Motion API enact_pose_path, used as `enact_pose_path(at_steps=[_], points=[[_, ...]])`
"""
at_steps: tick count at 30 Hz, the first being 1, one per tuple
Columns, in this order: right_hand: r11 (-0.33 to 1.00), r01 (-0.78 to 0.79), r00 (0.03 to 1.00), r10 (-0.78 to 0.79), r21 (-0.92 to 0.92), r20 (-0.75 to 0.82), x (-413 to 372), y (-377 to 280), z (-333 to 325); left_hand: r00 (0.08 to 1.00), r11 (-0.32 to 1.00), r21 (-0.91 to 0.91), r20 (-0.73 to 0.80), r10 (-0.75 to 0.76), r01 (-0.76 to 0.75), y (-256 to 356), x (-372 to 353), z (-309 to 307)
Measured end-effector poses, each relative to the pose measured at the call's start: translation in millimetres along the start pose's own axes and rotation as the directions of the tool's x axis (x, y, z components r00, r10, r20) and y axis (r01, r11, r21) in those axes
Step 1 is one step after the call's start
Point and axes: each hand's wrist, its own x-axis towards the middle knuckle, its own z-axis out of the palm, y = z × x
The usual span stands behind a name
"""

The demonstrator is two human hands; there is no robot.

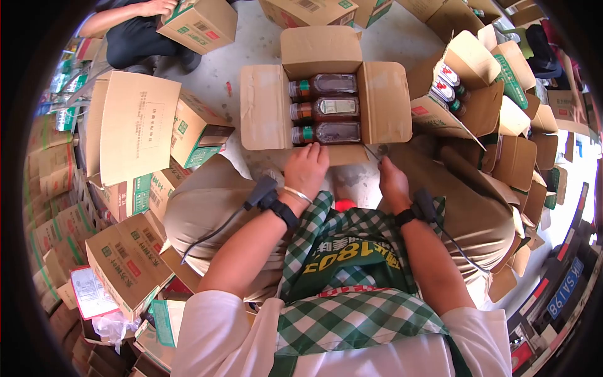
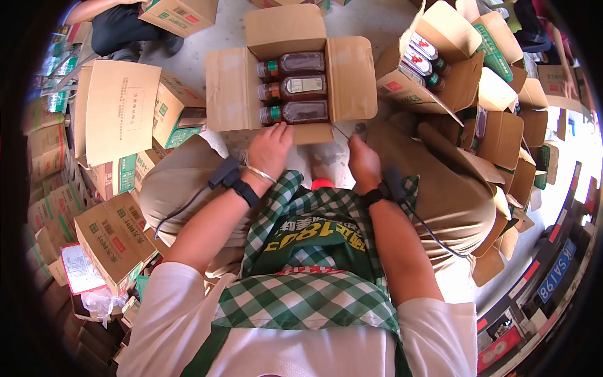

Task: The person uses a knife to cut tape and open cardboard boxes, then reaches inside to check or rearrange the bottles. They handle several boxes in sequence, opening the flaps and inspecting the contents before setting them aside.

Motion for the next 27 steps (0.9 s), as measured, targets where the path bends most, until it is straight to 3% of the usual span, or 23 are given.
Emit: enact_pose_path(at_steps=[2, 4, 5, 6, 7, 8, 10, 11, 12, 13, 14, 15, 16, 17, 20, 22, 23, 24, 25, 27], points=[[0.995, -0.004, 0.998, 0.011, 0.097, -0.066, -7.9, 3.1, -6.3, 0.994, 0.975, 0.220, 0.096, -0.061, 0.039, 15.9, -13.9, 4.0], [0.980, -0.019, 0.998, 0.031, 0.199, -0.057, -10.9, -6.6, -22.9, 0.940, 0.974, -0.062, 0.281, -0.192, 0.217, 24.4, -16.9, -8.2], [0.979, -0.011, 0.997, 0.025, 0.205, -0.069, -8.4, -18.8, -33.0, 0.904, 0.953, -0.162, 0.389, -0.176, 0.255, 15.5, -6.7, -16.5], [0.957, 0.069, 0.982, -0.016, 0.281, -0.186, -3.8, -34.1, -45.9, 0.910, 0.957, -0.157, 0.377, -0.171, 0.244, 6.3, 6.3, -32.2], [0.926, 0.155, 0.952, -0.047, 0.344, -0.303, 1.3, -48.7, -59.1, 0.969, 0.967, -0.117, 0.124, -0.212, 0.227, -3.7, 17.9, -50.1], [0.921, 0.234, 0.877, -0.061, 0.312, -0.477, 15.3, -60.9, -70.9, 0.964, 0.974, -0.075, -0.143, -0.223, 0.214, -15.0, 31.7, -65.8], [0.843, -0.009, 0.862, 0.279, 0.539, -0.422, 43.4, -66.0, -93.3, 0.854, 0.900, 0.076, -0.358, -0.377, 0.430, -42.4, 57.5, -86.4], [0.840, 0.003, 0.854, 0.280, 0.543, -0.439, 56.4, -59.1, -97.2, 0.856, 0.906, 0.079, -0.370, -0.361, 0.416, -64.5, 62.7, -80.5], [0.938, -0.034, 0.878, 0.194, 0.346, -0.439, 72.8, -48.4, -99.3, 0.784, 0.794, -0.195, -0.146, -0.604, 0.576, -93.7, 65.4, -62.4], [0.990, -0.060, 0.901, 0.111, 0.131, -0.420, 85.6, -43.5, -103.6, 0.663, 0.571, -0.398, 0.139, -0.736, 0.718, -116.6, 67.9, -49.3], [0.989, -0.043, 0.893, 0.100, 0.138, -0.439, 93.6, -45.2, -109.8, 0.672, 0.584, -0.402, 0.114, -0.732, 0.705, -128.6, 65.6, -44.5], [0.913, -0.220, 0.945, 0.287, 0.343, -0.157, 101.3, -48.0, -115.2, 0.583, 0.283, -0.616, 0.362, -0.727, 0.735, -136.8, 59.3, -41.3], [0.773, -0.431, 0.901, 0.397, 0.466, 0.175, 107.2, -49.5, -118.8, 0.516, -0.079, -0.695, 0.600, -0.611, 0.714, -144.2, 54.6, -39.2], [0.776, -0.422, 0.905, 0.389, 0.468, 0.171, 112.5, -50.3, -121.5, 0.519, -0.077, -0.701, 0.593, -0.616, 0.709, -151.0, 54.3, -38.7], [0.927, -0.204, 0.979, 0.195, 0.316, 0.061, 114.6, -49.4, -122.3, 0.460, -0.021, -0.704, 0.486, -0.743, 0.710, -167.6, 30.3, -33.3], [0.928, -0.167, 0.986, 0.167, 0.335, 0.028, 119.5, -35.1, -113.6, 0.444, 0.290, -0.413, 0.350, -0.825, 0.863, -187.1, 19.9, -28.8], [0.903, -0.168, 0.984, 0.175, 0.395, 0.020, 122.1, -32.2, -110.9, 0.397, 0.179, -0.501, 0.373, -0.839, 0.847, -189.2, 0.3, -1.5], [0.875, -0.173, 0.982, 0.189, 0.451, 0.009, 124.4, -32.5, -112.5, 0.419, -0.030, -0.720, 0.437, -0.796, 0.693, -173.5, 3.7, -16.6], [0.881, -0.142, 0.986, 0.167, 0.452, -0.016, 129.3, -34.5, -111.8, 0.450, -0.088, -0.767, 0.460, -0.765, 0.635, -163.6, 13.6, -32.4], [0.957, -0.140, 0.990, 0.137, 0.252, 0.029, 144.3, -71.8, -133.9, 0.509, -0.134, -0.812, 0.474, -0.719, 0.568, -156.3, 32.3, -38.6]])
